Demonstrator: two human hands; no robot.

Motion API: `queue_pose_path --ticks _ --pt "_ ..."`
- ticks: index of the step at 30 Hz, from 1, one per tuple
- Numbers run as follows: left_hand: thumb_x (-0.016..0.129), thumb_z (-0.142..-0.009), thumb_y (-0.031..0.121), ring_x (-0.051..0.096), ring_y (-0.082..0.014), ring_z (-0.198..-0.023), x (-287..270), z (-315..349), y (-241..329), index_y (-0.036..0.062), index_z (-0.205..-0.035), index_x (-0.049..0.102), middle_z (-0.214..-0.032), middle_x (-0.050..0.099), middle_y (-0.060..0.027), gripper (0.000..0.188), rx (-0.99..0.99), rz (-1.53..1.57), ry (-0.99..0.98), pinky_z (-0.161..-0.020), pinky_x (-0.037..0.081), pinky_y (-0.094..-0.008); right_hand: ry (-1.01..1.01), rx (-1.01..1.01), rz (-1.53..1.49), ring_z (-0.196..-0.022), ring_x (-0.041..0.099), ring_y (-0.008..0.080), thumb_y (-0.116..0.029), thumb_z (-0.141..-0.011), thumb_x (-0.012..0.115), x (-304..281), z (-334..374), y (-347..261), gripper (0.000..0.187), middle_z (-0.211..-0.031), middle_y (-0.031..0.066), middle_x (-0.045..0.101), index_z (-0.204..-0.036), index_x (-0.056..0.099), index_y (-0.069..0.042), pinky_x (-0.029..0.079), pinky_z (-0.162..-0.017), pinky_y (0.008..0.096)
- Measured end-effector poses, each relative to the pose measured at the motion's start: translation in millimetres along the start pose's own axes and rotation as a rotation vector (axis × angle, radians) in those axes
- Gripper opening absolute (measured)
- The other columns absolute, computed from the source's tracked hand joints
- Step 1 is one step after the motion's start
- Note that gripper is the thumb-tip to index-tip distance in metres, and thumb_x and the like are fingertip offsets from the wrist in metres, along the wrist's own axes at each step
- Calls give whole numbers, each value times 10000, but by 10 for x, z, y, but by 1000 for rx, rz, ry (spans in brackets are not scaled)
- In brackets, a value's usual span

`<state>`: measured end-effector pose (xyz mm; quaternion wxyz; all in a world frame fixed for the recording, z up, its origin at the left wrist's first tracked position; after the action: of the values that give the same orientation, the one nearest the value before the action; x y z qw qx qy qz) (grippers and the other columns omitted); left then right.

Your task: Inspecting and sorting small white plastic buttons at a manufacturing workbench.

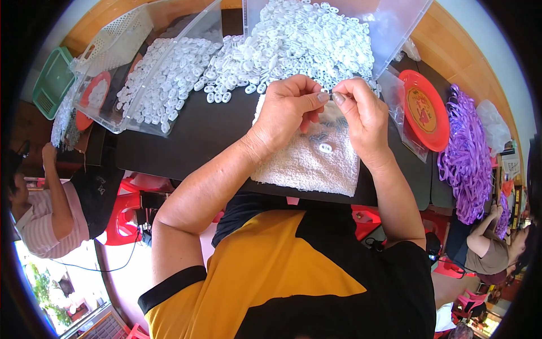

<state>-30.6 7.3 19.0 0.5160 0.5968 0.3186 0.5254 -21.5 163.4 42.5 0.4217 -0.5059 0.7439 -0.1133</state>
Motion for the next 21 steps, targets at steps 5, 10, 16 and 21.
queue_pose_path --ticks 5,10,16,21 --pt "659 -900 126 545 -92 -569 0 8 15 16 -884 594 -699 598 -27 129 -12 -2 14 -476 399 -229 40 -17 -20 -667 616 244 3 -895 580 16 9 10 60 -793 103 612 -944 557 -22 472 -607 311" --pt "657 -891 74 541 -70 -544 14 14 26 2 -852 594 -686 577 -19 103 -12 35 26 -421 396 -209 8 -13 -14 -708 594 184 5 -900 589 12 11 16 63 -822 81 610 -954 558 0 467 -643 277" --pt "658 -884 64 538 -71 -543 8 6 -3 3 -844 594 -684 576 -22 98 -13 61 19 -417 393 -210 -14 -38 16 -724 565 123 1 -912 592 25 20 34 58 -823 55 597 -953 553 15 458 -658 249" --pt "666 -879 63 539 -72 -543 -12 9 -17 2 -835 594 -683 576 -22 104 -7 54 21 -413 388 -212 -40 -4 35 -710 561 118 -21 -920 585 46 23 19 56 -795 52 585 -945 546 11 451 -636 252"
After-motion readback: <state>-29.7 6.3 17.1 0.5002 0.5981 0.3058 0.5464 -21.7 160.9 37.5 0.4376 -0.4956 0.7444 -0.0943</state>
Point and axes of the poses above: each hand's wrist, its own z-axis away from the middle knuckle, its own x-axis out of the palm, y = z × x, the point moved 3 cm from there along -z, towards the middle knuckle
